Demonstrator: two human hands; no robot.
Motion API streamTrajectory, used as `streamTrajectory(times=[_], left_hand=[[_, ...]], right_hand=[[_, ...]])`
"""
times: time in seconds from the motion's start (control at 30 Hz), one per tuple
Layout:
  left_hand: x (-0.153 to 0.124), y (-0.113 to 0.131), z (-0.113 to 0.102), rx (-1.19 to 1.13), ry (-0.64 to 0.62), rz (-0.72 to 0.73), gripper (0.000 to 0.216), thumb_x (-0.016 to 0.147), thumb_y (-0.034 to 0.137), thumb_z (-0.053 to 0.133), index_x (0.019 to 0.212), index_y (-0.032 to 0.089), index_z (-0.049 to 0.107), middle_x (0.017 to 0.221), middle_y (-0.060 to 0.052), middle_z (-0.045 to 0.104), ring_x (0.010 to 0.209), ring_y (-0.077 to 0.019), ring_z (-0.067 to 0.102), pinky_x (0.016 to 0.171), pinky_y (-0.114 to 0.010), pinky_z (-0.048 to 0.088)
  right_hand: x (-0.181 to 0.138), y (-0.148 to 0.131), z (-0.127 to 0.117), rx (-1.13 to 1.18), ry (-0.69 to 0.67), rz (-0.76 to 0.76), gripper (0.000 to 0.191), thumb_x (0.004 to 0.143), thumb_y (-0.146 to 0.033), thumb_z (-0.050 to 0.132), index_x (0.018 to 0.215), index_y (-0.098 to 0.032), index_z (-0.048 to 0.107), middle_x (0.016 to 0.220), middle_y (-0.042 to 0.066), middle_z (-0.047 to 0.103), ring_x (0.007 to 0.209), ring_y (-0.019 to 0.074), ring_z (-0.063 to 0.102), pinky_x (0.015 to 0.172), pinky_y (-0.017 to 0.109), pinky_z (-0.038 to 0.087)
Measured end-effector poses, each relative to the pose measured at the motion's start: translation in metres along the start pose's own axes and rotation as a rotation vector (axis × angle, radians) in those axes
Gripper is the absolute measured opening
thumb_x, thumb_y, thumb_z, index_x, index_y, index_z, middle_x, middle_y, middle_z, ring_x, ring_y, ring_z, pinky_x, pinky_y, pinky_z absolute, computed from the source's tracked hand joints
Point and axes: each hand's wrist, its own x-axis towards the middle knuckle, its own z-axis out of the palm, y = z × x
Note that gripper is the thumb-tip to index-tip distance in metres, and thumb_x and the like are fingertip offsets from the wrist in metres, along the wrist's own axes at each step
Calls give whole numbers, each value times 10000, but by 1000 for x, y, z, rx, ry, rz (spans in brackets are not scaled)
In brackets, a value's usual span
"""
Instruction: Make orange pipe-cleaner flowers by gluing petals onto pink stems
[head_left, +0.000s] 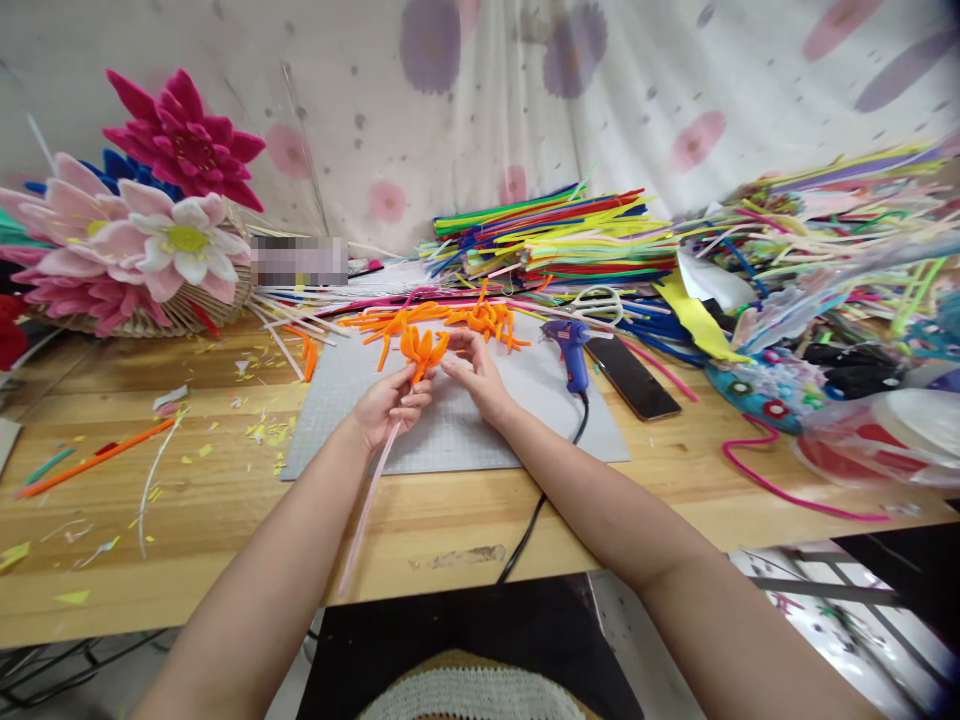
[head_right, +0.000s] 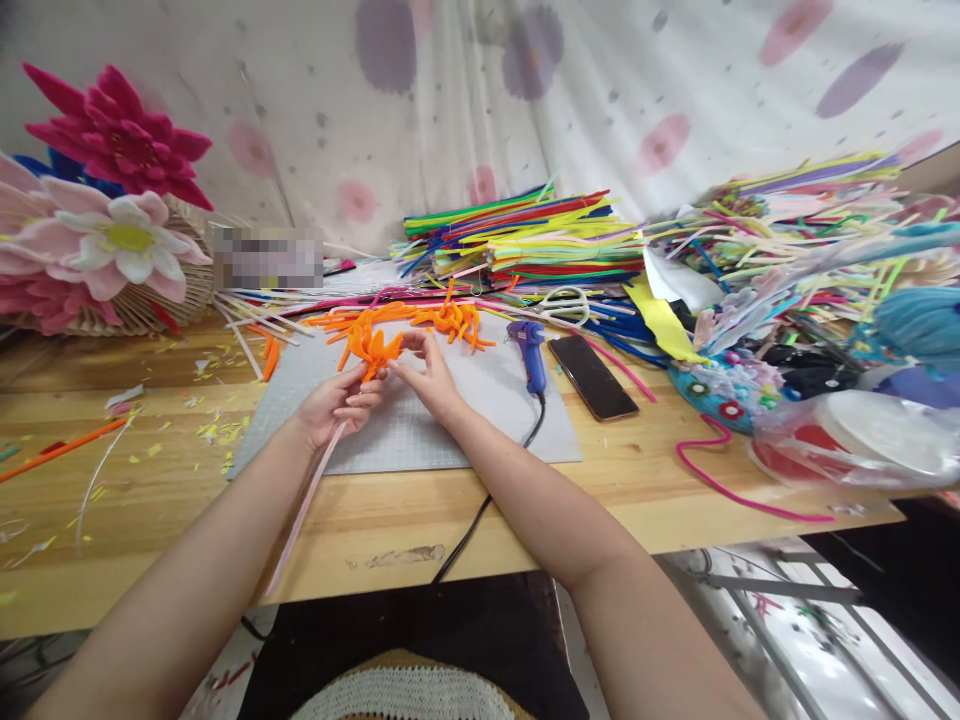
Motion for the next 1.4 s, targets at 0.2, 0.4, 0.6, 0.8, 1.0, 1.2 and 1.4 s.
streamTrajectory(times=[0.2,0.4,0.6,0.8,1.0,1.2,1.4], left_hand=[[6,-10,5,250,127,64,242,909,242,343,844,104,532,623,5,450,418,-27,414,301,-85,302],[9,-15,1,437,185,182,200,887,242,393,815,111,527,607,6,463,406,-35,397,319,-113,305],[11,-14,0,369,145,158,215,887,242,364,771,120,499,587,9,440,385,-28,344,295,-97,228],[7,-11,4,338,91,101,225,878,205,316,767,124,494,588,9,420,374,-27,310,284,-100,210],[10,-15,0,412,127,190,189,867,207,394,734,115,491,575,28,412,361,-5,286,288,-85,194],[10,-14,0,366,147,215,174,863,186,395,736,113,491,569,33,403,357,-6,292,281,-80,187],[9,-9,3,297,166,132,233,878,183,337,702,117,475,534,40,373,327,-7,252,264,-87,154]], right_hand=[[-1,-2,0,95,-75,70,585,614,-358,696,1091,-259,371,1186,57,485,963,173,564,890,372,458],[0,2,-1,16,-105,56,594,610,-328,696,1106,-259,377,1272,70,430,967,177,568,851,372,491],[2,7,0,-76,-106,21,569,611,-309,691,1089,-238,390,1224,73,465,965,179,567,859,370,481],[2,8,-1,-97,-98,-3,532,642,-330,667,1093,-245,398,1173,58,499,946,179,570,857,372,474],[2,4,-2,-113,-147,-23,528,639,-335,670,1079,-245,391,1193,63,481,945,171,570,856,359,469],[4,5,2,-110,-158,-10,488,631,-343,681,1005,-231,388,1125,63,501,955,173,574,863,352,466],[3,2,2,-152,-167,-57,459,647,-334,666,1002,-228,396,1129,68,503,1002,185,564,915,369,438]])
